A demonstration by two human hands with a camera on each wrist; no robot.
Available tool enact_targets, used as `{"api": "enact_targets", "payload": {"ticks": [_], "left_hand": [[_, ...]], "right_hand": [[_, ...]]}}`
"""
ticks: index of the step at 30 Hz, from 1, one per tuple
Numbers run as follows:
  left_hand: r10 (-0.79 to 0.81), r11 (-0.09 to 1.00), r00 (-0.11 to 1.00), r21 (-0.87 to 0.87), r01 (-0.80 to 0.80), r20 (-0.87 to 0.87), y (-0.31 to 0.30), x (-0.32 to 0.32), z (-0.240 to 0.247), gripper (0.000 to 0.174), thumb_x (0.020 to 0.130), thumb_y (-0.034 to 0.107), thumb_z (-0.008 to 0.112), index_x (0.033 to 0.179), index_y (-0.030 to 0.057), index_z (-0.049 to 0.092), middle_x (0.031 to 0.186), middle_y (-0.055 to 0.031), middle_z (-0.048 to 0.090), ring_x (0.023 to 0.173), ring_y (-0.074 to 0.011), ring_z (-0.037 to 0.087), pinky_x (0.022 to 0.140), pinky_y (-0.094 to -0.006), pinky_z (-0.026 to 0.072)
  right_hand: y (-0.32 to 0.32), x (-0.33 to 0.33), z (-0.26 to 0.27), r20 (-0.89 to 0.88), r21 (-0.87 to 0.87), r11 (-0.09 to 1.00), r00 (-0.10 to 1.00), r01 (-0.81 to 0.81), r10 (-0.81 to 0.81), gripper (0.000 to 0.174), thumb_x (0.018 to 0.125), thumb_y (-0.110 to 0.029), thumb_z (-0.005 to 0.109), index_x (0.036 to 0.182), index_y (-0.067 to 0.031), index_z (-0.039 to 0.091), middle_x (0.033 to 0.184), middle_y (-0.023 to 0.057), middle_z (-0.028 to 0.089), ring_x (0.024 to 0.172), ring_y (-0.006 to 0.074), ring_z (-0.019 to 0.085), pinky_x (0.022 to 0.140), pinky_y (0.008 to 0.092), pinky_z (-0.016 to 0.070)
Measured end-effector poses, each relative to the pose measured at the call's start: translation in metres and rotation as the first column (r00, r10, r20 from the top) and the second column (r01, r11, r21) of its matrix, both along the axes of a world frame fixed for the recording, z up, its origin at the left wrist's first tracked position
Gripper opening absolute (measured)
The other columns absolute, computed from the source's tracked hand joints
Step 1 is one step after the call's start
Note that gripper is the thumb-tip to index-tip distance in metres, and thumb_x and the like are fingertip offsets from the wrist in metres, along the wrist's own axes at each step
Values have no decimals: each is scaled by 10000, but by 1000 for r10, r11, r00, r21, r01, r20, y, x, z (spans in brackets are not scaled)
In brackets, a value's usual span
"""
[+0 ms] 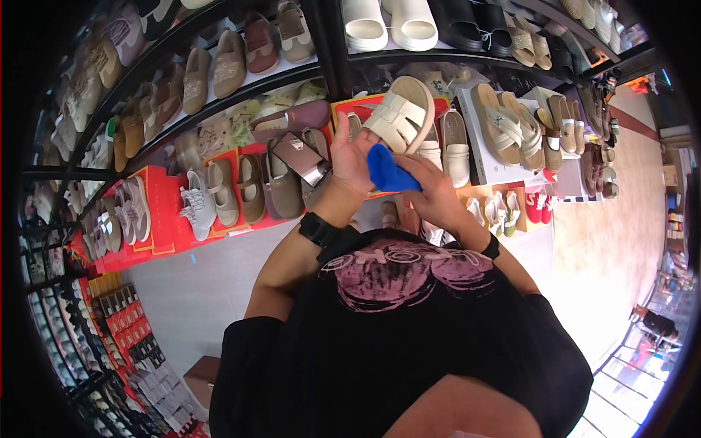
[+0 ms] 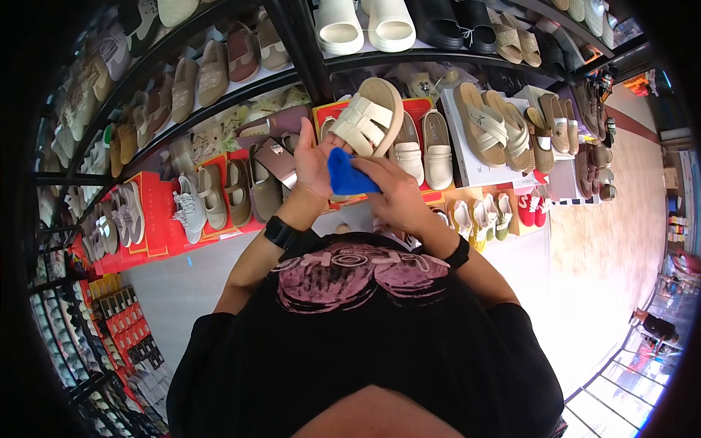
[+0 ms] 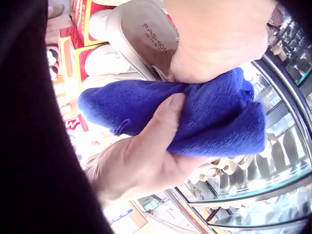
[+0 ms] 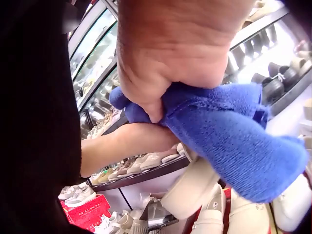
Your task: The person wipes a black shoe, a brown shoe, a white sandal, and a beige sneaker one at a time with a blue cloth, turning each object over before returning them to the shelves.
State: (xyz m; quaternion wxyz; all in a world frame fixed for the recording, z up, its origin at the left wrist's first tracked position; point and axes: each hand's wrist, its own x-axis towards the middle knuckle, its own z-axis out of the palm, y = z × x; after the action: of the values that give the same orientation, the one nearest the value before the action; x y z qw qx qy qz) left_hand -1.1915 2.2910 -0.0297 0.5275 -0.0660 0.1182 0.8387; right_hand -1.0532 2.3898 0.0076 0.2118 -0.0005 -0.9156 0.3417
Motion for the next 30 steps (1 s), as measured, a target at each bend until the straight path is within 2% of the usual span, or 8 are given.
{"api": "enact_targets", "payload": {"ticks": [2,4,9,16,23,26,28,30], "left_hand": [[94,993,996,-65,-94,-3,0,-1,2,666,822,527,514,1220,4,410,1231,-121,495,1149,-270,461,993,-422,338],[100,995,993,-24,-98,61,1,-1,5,574,847,422,538,1229,13,408,1238,-113,493,1162,-271,454,1005,-434,327],[32,998,998,-53,-30,46,7,9,15,414,916,285,446,1247,40,411,1259,-129,480,1180,-286,439,1015,-442,322],[29,964,987,258,-70,159,14,-5,-1,376,937,253,387,1256,55,395,1254,-119,484,1171,-293,447,991,-451,348],[135,944,982,284,-168,132,14,-18,30,377,954,252,330,1252,33,403,1290,-117,454,1208,-296,403,1051,-480,259],[96,926,977,343,-157,189,13,-16,40,376,954,251,329,1249,31,406,1295,-118,449,1212,-296,398,1053,-478,257],[101,946,982,291,-145,160,13,-4,51,376,954,254,332,1246,31,410,1298,-117,447,1217,-293,393,1054,-474,258],[59,947,985,303,-107,163,14,4,46,373,951,261,343,1238,37,426,1285,-109,462,1212,-284,403,1049,-468,268]], "right_hand": [[8,11,-10,229,-412,910,971,32,69,415,728,-1,599,1136,-45,532,1057,147,578,927,263,590,800,337,472],[23,8,-6,284,-425,902,957,75,54,402,766,-34,618,1154,-29,511,1038,147,585,888,239,606,772,311,482],[44,-27,25,-99,-632,714,883,301,-459,416,767,-37,638,1158,-23,495,949,105,605,853,182,582,768,297,474],[23,-13,-11,-312,28,964,918,266,-245,515,636,42,595,1138,-36,511,1127,178,542,1017,346,530,870,397,441],[1,27,-66,110,-177,980,991,90,-71,471,693,-9,607,1152,-48,508,1096,172,561,971,347,559,839,372,459],[8,27,-79,364,-500,835,931,229,-37,374,772,-61,601,1133,-24,512,997,149,606,894,294,602,802,354,481],[19,20,-90,453,-874,-102,874,474,176,320,791,-61,589,1098,-6,522,949,132,619,850,251,616,785,359,500],[27,15,-84,411,-848,-272,889,454,203,279,818,-83,559,1079,6,526,945,138,618,816,252,624,771,384,515]]}}
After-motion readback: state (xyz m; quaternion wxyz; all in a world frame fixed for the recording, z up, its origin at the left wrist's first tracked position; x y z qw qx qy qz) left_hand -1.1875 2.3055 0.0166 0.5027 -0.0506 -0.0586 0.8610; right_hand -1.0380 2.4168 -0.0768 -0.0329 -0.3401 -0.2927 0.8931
